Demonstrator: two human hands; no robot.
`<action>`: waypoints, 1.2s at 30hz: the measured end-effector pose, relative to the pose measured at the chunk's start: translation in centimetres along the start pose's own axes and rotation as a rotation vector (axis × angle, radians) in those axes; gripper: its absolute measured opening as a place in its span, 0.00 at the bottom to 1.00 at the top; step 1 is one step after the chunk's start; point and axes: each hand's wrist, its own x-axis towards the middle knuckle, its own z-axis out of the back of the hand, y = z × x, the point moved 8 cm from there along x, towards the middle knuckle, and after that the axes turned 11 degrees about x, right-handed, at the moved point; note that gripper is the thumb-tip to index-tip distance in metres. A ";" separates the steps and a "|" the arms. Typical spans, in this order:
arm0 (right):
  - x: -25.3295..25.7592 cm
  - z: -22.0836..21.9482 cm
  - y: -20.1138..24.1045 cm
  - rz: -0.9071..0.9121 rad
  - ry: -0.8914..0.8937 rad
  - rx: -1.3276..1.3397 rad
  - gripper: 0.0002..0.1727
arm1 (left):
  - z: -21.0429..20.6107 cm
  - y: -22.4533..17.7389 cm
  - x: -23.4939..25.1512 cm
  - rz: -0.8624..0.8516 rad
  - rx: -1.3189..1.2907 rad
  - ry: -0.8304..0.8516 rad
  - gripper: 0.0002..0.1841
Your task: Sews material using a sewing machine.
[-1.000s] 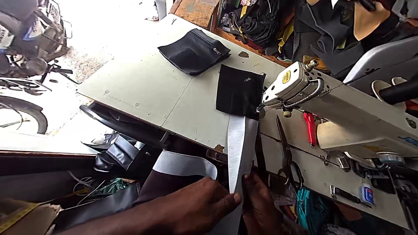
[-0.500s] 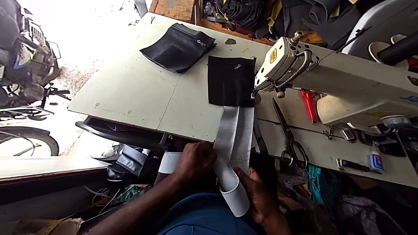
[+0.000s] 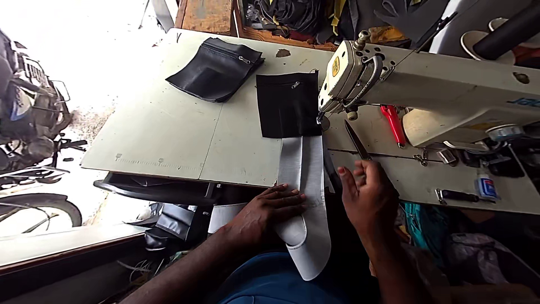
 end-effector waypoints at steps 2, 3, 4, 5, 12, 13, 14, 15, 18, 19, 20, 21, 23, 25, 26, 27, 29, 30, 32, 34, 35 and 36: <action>0.8 -2.6 -0.7 -0.055 0.046 0.044 0.34 | 0.1 0.2 -0.1 0.024 -0.066 -0.010 0.19; 0.8 -3.9 -0.8 -0.069 0.062 0.034 0.35 | 0.2 0.2 -0.1 0.028 -0.082 -0.010 0.19; 0.8 -4.7 -0.5 -0.074 0.059 0.003 0.34 | 0.3 0.3 0.0 0.032 -0.092 -0.006 0.20; 0.6 -5.2 -0.1 -0.089 0.061 -0.018 0.31 | 0.4 0.3 0.1 0.036 -0.102 0.000 0.20; -1.9 -6.2 2.2 -0.089 0.176 -0.212 0.26 | -0.4 -0.2 0.0 -0.014 0.060 0.047 0.17; -2.2 -6.3 2.3 -0.085 0.205 -0.269 0.27 | -0.4 -0.2 0.0 -0.033 0.099 0.057 0.17; -2.5 -6.4 2.5 -0.080 0.231 -0.312 0.27 | -0.4 -0.3 0.2 -0.053 0.130 0.075 0.16; -2.7 -6.5 2.6 -0.063 0.248 -0.346 0.28 | -0.4 -0.2 0.3 -0.066 0.151 0.108 0.16; -2.9 -6.6 2.7 -0.034 0.282 -0.366 0.30 | 0.0 0.2 0.9 0.020 0.034 0.426 0.25; -2.9 -6.5 2.6 -0.027 0.287 -0.358 0.30 | 0.9 0.4 1.4 0.069 -0.049 0.549 0.28; -2.9 -6.5 2.5 -0.022 0.296 -0.353 0.29 | 2.1 0.5 2.2 0.117 -0.100 0.603 0.27; -2.9 -6.6 2.5 -0.020 0.311 -0.360 0.30 | 3.3 1.0 3.5 0.165 -0.083 0.560 0.24; -2.9 -6.9 2.6 -0.031 0.355 -0.376 0.30 | 4.7 2.4 7.2 0.240 0.057 0.339 0.18; -3.2 -7.3 2.7 -0.061 0.412 -0.369 0.32 | 3.3 4.0 10.8 0.263 0.287 0.156 0.18; -3.3 -7.3 2.8 -0.072 0.425 -0.361 0.32 | 1.8 4.9 12.1 0.273 0.382 0.127 0.20; -3.4 -7.2 2.7 -0.079 0.427 -0.345 0.30 | 0.3 5.5 13.1 0.276 0.464 0.128 0.24; -3.3 -7.0 2.4 -0.087 0.414 -0.299 0.22 | -2.0 6.3 13.6 0.305 0.555 0.157 0.29; -3.3 -6.9 2.3 -0.084 0.403 -0.272 0.20 | -2.6 6.6 13.4 0.318 0.570 0.160 0.30; -3.2 -6.9 2.2 -0.069 0.382 -0.230 0.22 | -2.8 7.1 12.9 0.334 0.551 0.138 0.30; -3.2 -7.0 2.4 -0.049 0.378 -0.210 0.20 | -2.7 7.5 12.7 0.338 0.527 0.126 0.30; -3.2 -6.9 2.6 -0.019 0.365 -0.192 0.18 | -2.7 7.6 12.7 0.337 0.525 0.131 0.30; -3.2 -6.6 2.7 0.013 0.356 -0.174 0.14 | -2.7 7.6 12.7 0.336 0.527 0.138 0.30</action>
